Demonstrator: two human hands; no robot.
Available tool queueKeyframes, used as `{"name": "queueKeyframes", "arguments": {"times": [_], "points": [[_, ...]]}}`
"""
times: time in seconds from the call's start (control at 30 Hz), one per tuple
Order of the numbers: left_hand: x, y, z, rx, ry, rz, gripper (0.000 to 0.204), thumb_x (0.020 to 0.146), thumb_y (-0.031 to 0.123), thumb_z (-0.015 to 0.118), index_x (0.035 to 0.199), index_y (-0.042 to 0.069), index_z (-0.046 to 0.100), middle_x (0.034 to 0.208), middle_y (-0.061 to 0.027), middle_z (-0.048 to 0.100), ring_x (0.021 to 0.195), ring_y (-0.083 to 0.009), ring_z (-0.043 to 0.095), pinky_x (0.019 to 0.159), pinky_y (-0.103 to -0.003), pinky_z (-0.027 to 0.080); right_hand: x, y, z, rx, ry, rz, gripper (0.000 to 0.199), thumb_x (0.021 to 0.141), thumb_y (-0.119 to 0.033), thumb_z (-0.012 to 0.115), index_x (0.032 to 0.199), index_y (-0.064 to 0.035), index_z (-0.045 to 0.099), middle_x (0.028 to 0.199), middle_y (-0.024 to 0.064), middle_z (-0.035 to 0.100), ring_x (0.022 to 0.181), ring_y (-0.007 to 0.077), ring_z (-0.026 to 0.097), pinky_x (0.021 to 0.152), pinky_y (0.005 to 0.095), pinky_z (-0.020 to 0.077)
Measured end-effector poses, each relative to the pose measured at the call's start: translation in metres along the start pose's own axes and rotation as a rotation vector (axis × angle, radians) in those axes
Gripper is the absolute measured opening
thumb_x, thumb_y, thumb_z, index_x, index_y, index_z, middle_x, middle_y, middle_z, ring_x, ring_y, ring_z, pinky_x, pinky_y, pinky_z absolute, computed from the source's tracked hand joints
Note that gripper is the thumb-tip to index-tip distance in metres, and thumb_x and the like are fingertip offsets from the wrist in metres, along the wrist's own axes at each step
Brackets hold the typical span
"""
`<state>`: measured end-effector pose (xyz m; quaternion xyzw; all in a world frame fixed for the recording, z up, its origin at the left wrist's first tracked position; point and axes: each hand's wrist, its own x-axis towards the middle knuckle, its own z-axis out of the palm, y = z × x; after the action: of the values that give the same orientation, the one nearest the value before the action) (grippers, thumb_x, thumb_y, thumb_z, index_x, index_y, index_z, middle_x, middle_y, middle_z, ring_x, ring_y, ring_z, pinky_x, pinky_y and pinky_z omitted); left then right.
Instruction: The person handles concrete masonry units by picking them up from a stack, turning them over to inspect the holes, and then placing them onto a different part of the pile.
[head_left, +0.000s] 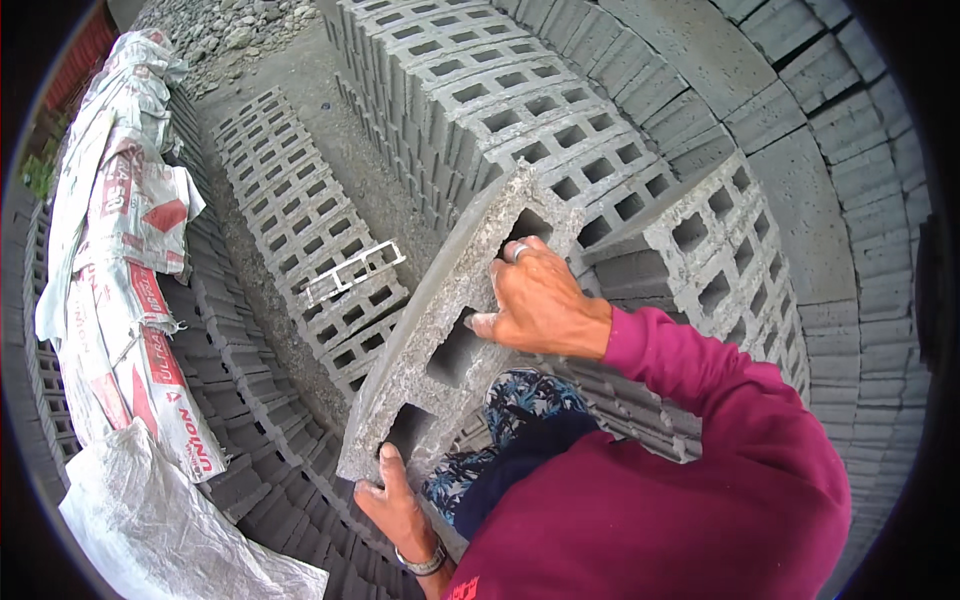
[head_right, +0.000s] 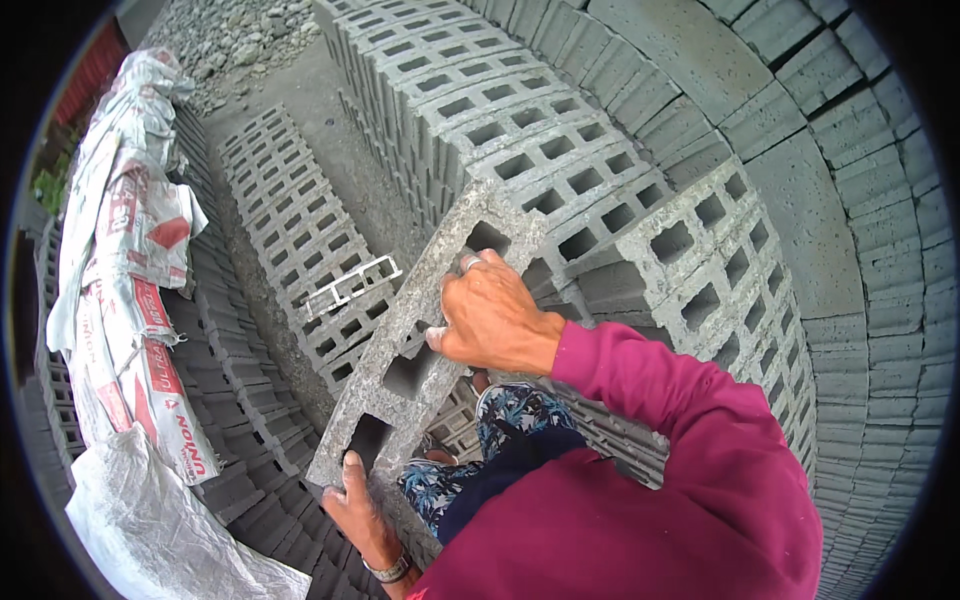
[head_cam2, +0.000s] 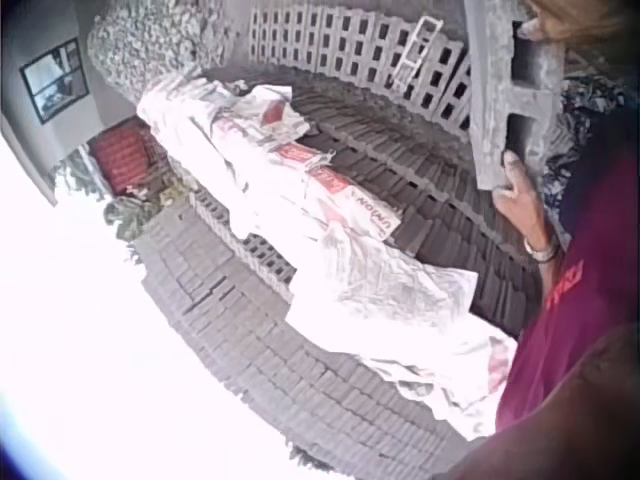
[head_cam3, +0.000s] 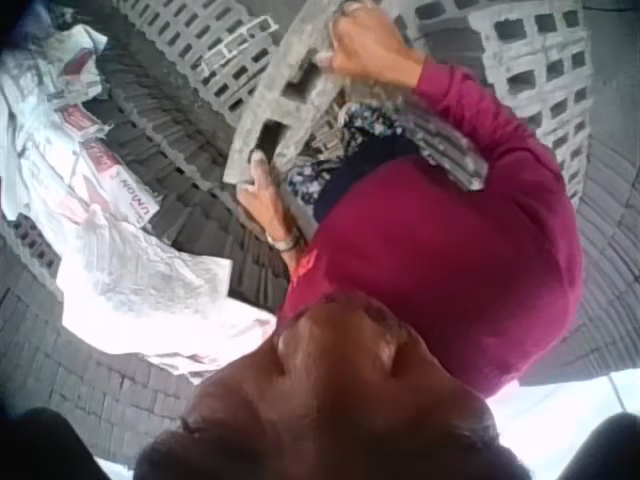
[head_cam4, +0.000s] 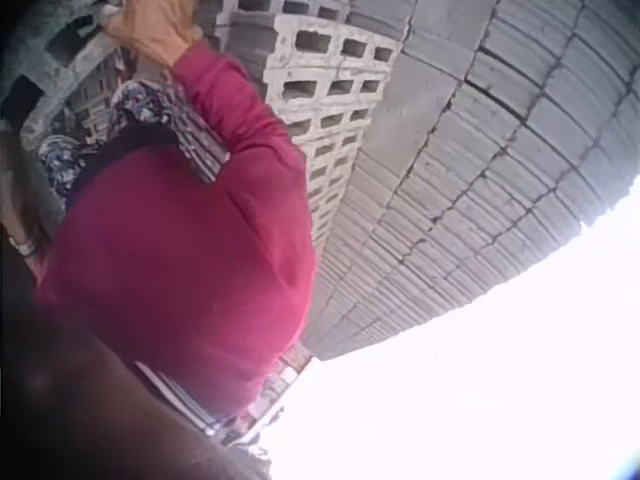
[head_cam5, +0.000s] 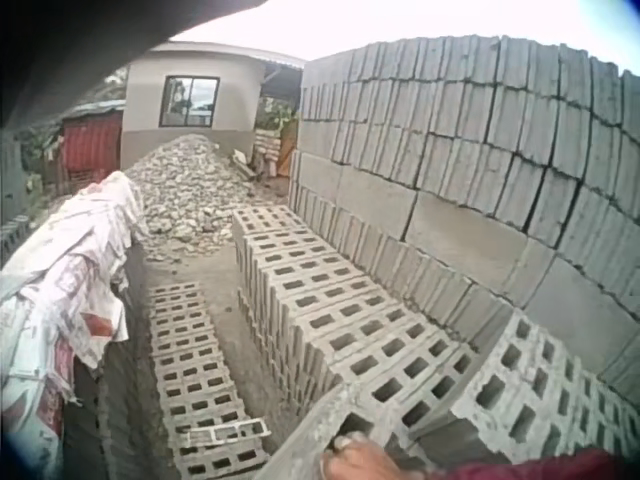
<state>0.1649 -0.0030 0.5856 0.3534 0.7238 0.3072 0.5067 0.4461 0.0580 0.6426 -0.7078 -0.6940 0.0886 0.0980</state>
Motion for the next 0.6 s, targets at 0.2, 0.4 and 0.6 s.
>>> {"name": "queueKeyframes", "arguments": {"times": [0.2, 0.4, 0.6], "points": [[-0.015, 0.088, 0.119, 0.068, -0.314, 0.453, 0.047, 0.097, 0.03, 0.06, 0.069, -0.006, 0.048, 0.068, -0.014, 0.043, 0.067, -0.0195, 0.037, 0.06, -0.04, 0.028, -0.001, 0.123, -0.127, -0.11, 0.17, 0.168, 0.042, 0.064, -0.031, 0.075, 0.053, 0.0056, 0.057, 0.056, 0.0265, 0.053, 0.062, 0.0397, 0.056, 0.076, 0.0457, 0.0448], [-0.028, 0.144, 0.246, 0.025, -0.612, 0.336, 0.044, 0.096, 0.028, 0.059, 0.062, 0.01, 0.038, 0.066, 0.0066, 0.03, 0.063, -0.0078, 0.026, 0.056, -0.033, 0.021, -0.014, 0.245, -0.179, -0.134, 0.148, 0.423, 0.048, 0.062, -0.031, 0.078, 0.049, 0.0063, 0.051, 0.047, 0.0247, 0.047, 0.048, 0.0397, 0.053, 0.058, 0.048, 0.0454], [-0.051, 0.147, 0.327, 0.212, -0.788, 0.44, 0.05, 0.095, 0.035, 0.06, 0.062, 0.003, 0.04, 0.059, -0.0022, 0.035, 0.058, -0.0112, 0.031, 0.051, -0.037, 0.025, -0.062, 0.338, -0.177, -0.117, 0.098, 0.607, 0.057, 0.064, -0.04, 0.083, 0.051, 0.0058, 0.052, 0.052, 0.0249, 0.05, 0.055, 0.0401, 0.058, 0.058, 0.0485, 0.046]]}}
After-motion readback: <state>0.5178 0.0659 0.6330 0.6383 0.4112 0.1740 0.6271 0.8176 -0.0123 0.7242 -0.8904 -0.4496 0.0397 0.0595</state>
